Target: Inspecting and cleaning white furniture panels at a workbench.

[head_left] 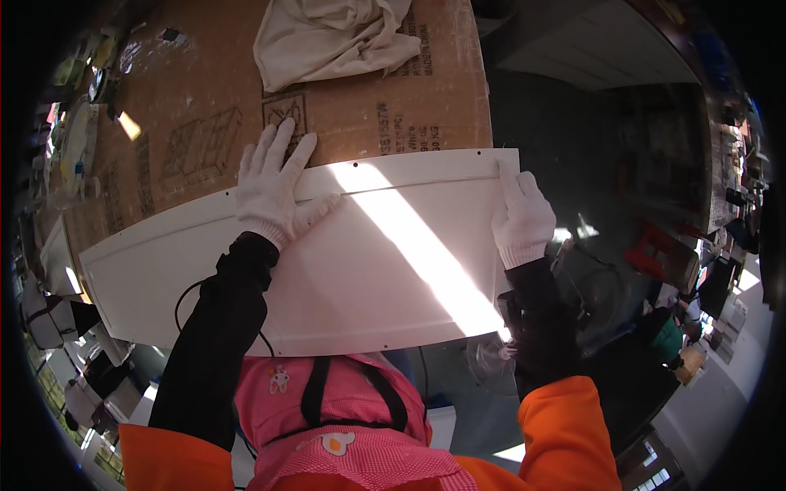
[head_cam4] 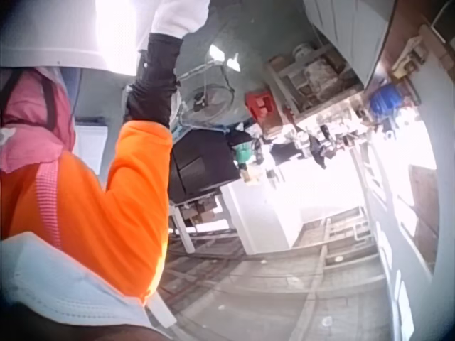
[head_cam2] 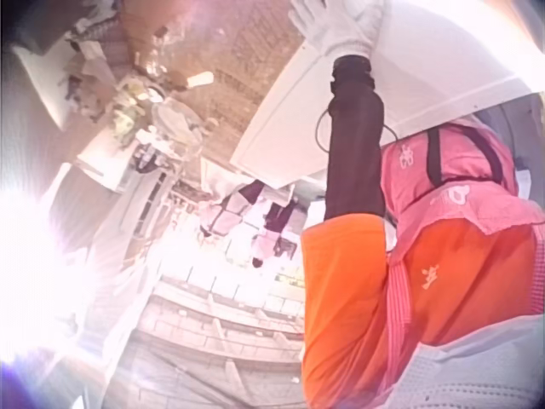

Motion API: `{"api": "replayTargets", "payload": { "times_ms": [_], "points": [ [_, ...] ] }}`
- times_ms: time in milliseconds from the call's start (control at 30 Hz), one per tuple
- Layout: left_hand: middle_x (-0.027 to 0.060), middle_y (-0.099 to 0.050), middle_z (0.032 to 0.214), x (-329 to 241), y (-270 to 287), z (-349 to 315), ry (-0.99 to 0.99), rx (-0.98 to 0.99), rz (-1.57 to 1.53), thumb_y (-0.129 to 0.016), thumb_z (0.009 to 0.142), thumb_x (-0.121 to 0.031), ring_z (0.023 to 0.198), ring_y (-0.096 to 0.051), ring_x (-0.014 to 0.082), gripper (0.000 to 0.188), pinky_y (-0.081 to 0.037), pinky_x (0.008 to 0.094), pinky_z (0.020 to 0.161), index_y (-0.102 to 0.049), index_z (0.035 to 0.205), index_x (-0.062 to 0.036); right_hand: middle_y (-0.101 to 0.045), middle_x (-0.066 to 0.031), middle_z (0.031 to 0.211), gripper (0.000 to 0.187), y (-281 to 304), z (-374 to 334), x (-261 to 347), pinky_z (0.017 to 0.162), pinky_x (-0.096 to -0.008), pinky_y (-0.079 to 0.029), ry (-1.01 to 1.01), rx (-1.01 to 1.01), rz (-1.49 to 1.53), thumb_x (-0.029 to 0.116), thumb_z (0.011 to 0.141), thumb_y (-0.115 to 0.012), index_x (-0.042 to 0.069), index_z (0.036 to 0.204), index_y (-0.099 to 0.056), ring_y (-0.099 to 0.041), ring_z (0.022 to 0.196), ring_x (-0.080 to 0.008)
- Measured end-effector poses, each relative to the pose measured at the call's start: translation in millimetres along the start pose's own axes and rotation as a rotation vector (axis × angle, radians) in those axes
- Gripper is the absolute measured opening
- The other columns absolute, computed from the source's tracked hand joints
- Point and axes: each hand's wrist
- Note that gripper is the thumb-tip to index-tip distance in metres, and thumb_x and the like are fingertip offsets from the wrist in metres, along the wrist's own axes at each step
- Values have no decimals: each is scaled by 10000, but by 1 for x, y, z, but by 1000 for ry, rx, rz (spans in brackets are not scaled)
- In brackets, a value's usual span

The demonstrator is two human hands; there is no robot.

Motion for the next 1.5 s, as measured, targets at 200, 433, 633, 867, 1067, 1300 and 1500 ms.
{"api": "replayTargets", "payload": {
  "times_ms": [200,433,633,867,1067,1300,1500],
  "points": [
    [138,-348,1654,2,0,-1,-12,-21,-3,-697,790,-702,1548,-272,345,936,-180,529,1275,-474,1547,-199,-549,-71,849,467,0,-1,-3,565,-384,-506,-40,-8,51,54,863,-633,148,1319,-664,-614,677,-282],
    [135,-337,1659,-1,0,0,2,-5,-16,-701,789,-694,1551,-266,340,929,-175,527,1279,-475,1545,-204,-548,-59,881,460,3,-3,-1,570,-384,-512,21,30,-19,27,780,-642,115,1232,-643,-632,722,-272],
    [129,-338,1657,-1,4,1,16,18,-10,-708,787,-687,1555,-253,337,935,-174,524,1282,-461,1555,-214,-542,-52,892,532,3,-3,-3,560,-389,-517,22,65,-38,40,792,-642,128,1316,-626,-634,719,-272],
    [118,-323,1666,3,0,-2,16,4,-5,-717,783,-669,1554,-256,339,931,-171,522,1284,-458,1557,-222,-553,-50,911,514,3,-3,0,562,-408,-537,7,102,-62,52,814,-638,136,1321,-625,-640,710,-281],
    [109,-317,1671,2,2,-1,24,7,-18,-723,787,-642,1557,-251,336,919,-165,518,1285,-453,1560,-226,-560,-51,911,504,6,0,0,552,-412,-538,26,70,-1,50,818,-648,139,1314,-631,-640,685,-291],
    [109,-312,1674,0,4,0,27,30,-38,-724,785,-645,1564,-234,333,925,-156,517,1287,-449,1562,-225,-567,-58,917,490,7,2,-4,552,-410,-534,-5,80,-4,61,821,-655,158,1302,-639,-648,691,-300],
    [111,-311,1674,1,2,0,16,17,-35,-723,786,-637,1562,-237,339,917,-160,522,1283,-453,1560,-225,-563,-55,911,449,7,0,0,552,-420,-529,7,82,-41,101,837,-666,162,1281,-636,-651,693,-300]
  ]
}}
Point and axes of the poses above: each hand's wrist, its own z-axis towards the middle knuckle, its own y-axis out of the back of the hand, x = y × z
